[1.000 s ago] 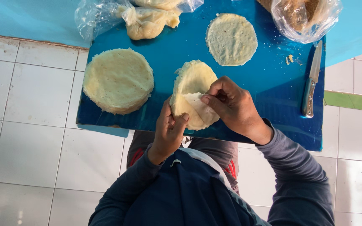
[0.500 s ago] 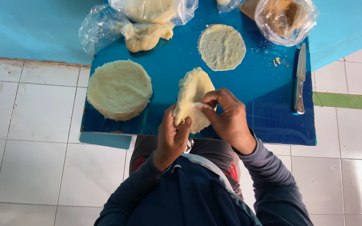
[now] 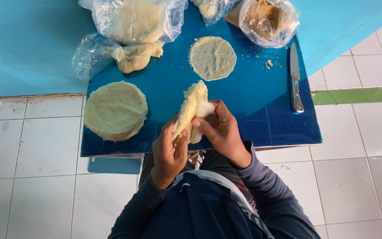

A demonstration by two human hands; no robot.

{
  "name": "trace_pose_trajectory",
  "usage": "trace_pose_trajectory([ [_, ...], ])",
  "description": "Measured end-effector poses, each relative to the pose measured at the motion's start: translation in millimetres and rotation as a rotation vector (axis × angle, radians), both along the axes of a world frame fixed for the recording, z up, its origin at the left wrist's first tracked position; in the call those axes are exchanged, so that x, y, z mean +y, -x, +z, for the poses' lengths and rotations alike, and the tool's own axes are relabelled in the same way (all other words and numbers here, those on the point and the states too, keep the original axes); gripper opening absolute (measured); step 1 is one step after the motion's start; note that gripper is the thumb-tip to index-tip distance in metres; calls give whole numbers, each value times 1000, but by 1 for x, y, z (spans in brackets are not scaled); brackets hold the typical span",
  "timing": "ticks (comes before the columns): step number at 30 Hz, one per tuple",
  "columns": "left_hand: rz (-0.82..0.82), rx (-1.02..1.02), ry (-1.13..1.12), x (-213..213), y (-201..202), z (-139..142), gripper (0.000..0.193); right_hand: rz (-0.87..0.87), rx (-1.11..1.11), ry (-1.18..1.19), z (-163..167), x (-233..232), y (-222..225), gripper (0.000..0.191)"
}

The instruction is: The person peels a thin top layer off round cake discs by hand, one disc at a time, and stacks the peeled discs on a blue tray on their lap. They occasionally handle plastic bags of dough and a bag of brown filling at the edge of the tray.

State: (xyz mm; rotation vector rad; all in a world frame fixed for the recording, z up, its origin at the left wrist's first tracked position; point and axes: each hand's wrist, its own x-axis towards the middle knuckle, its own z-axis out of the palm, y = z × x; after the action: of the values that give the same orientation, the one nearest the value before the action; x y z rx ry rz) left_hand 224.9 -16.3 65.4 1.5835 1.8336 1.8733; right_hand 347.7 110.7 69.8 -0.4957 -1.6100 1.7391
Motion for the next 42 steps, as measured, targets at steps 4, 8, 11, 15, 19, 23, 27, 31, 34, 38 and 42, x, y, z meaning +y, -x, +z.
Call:
trace_pose_trajectory([
  [4,-51,-405,58,-7,7,-13,38,-38,90,90,-10,4,2,17],
  [8,-224,-1008,-132,-2,19,-29,42,51,312,496,-12,19,-6,16],
  [11,-265,-1185,-214,-3,22,-34,41,10,326,617,-5,33,-14,16],
  [15,-257,-1250,-249,-7,20,-33,47,-109,284,608,5,46,-23,16],
  [19,-224,-1280,-276,-9,16,-34,51,-174,306,604,11,58,-35,15],
  [23,-230,-1301,-267,-12,17,-38,51,-237,352,514,15,81,-47,17],
  [27,-213,-1222,-236,-14,17,-40,50,-361,326,252,28,127,-60,20],
  [31,-225,-1209,-233,-12,13,-40,48,-490,49,-313,36,191,-33,15],
  [34,-235,-1203,-226,-9,10,-40,46,-368,-113,-1020,23,219,17,19],
  [38,-227,-1195,-211,-8,11,-41,44,-189,-454,-1368,-20,187,52,23],
  [42,-206,-1170,-162,-10,12,-43,43,-232,-536,-1470,-24,173,48,21],
])
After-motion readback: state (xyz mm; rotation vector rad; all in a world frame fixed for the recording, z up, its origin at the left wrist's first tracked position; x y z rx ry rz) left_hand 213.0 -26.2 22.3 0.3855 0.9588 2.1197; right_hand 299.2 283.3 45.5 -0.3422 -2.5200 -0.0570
